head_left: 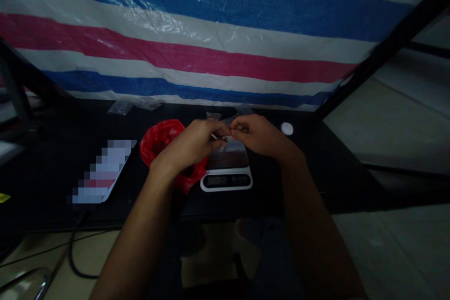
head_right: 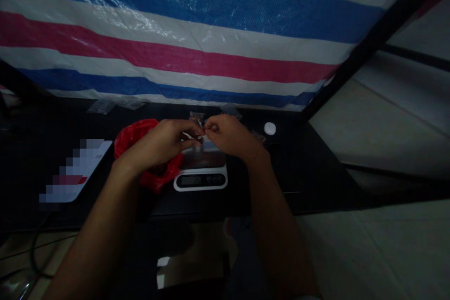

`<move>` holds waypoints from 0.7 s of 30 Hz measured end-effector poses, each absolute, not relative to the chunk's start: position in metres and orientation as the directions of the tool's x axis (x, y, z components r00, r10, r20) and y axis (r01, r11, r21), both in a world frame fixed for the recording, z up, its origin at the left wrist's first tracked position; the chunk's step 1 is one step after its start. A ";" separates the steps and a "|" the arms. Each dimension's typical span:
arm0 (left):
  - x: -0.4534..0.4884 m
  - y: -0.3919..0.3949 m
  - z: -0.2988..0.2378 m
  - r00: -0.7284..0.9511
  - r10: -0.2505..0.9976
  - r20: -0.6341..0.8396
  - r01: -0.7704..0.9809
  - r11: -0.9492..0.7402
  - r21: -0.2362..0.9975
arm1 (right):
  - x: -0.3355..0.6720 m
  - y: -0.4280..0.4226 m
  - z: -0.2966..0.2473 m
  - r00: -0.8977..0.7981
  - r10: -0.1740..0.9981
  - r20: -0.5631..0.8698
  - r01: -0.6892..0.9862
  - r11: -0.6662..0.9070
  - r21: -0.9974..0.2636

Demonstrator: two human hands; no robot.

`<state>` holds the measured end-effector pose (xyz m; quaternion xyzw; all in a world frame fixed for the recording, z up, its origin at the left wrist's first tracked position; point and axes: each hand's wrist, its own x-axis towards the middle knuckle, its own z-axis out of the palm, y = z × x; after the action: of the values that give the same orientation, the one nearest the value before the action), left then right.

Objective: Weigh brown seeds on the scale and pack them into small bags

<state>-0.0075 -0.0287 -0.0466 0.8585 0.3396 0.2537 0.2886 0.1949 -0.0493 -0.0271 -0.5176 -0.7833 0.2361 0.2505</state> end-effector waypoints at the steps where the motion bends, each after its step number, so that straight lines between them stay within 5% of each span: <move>1: -0.008 -0.029 -0.046 0.645 0.727 0.235 0.431 -0.600 0.674 | 0.195 -0.050 -0.027 -0.336 0.930 0.148 0.699 0.352 -0.622; 21: -0.011 -0.036 -0.040 0.657 0.707 0.262 0.388 -0.615 0.687 | 0.194 -0.050 -0.025 -0.337 0.932 0.131 0.723 0.346 -0.598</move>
<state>-0.0115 -0.0358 -0.0399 0.8587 0.3187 0.2644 0.3019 0.1938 -0.0499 -0.0247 -0.5263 -0.7863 0.2241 0.2335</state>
